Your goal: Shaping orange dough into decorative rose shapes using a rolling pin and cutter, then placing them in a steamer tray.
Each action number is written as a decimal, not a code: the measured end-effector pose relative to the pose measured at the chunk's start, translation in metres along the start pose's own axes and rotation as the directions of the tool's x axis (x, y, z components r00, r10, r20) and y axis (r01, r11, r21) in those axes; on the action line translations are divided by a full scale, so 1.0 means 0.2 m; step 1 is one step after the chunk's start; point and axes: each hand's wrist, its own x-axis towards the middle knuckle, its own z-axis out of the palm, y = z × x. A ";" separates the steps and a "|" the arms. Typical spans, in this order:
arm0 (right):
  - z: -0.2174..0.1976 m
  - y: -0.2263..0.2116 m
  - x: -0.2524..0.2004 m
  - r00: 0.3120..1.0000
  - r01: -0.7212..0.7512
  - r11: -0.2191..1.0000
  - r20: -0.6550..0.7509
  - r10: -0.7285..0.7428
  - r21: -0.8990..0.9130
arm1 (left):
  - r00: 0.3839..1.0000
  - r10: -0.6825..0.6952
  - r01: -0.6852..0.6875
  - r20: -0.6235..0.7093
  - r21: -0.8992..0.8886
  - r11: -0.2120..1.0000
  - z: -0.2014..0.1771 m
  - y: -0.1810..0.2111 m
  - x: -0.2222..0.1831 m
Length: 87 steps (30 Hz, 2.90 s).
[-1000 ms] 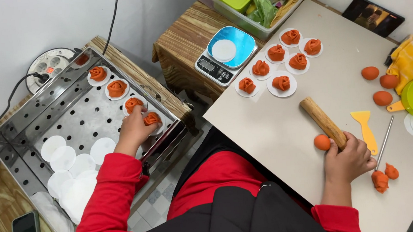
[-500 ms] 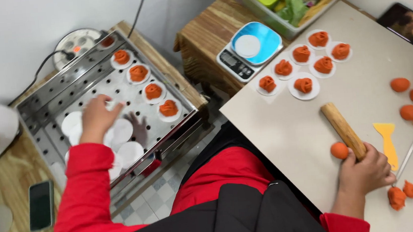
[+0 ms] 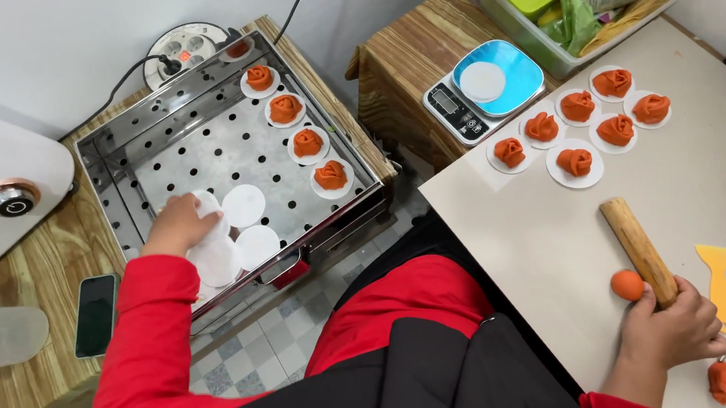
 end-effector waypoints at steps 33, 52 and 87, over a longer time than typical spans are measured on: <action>-0.10 -0.07 0.04 0.986 -0.130 0.990 0.115 0.123 0.059 | 0.955 0.289 -0.294 0.064 0.311 0.904 0.12 0.10 -0.05; 0.00 0.02 -0.01 1.000 0.009 1.000 -0.008 -0.009 0.007 | 0.930 -0.287 0.300 0.230 -0.023 0.954 0.03 -0.05 -0.29; -0.01 0.02 -0.02 1.000 0.013 0.999 -0.013 -0.013 0.040 | 0.959 -0.260 0.276 0.109 -0.166 0.947 0.12 -0.06 -0.32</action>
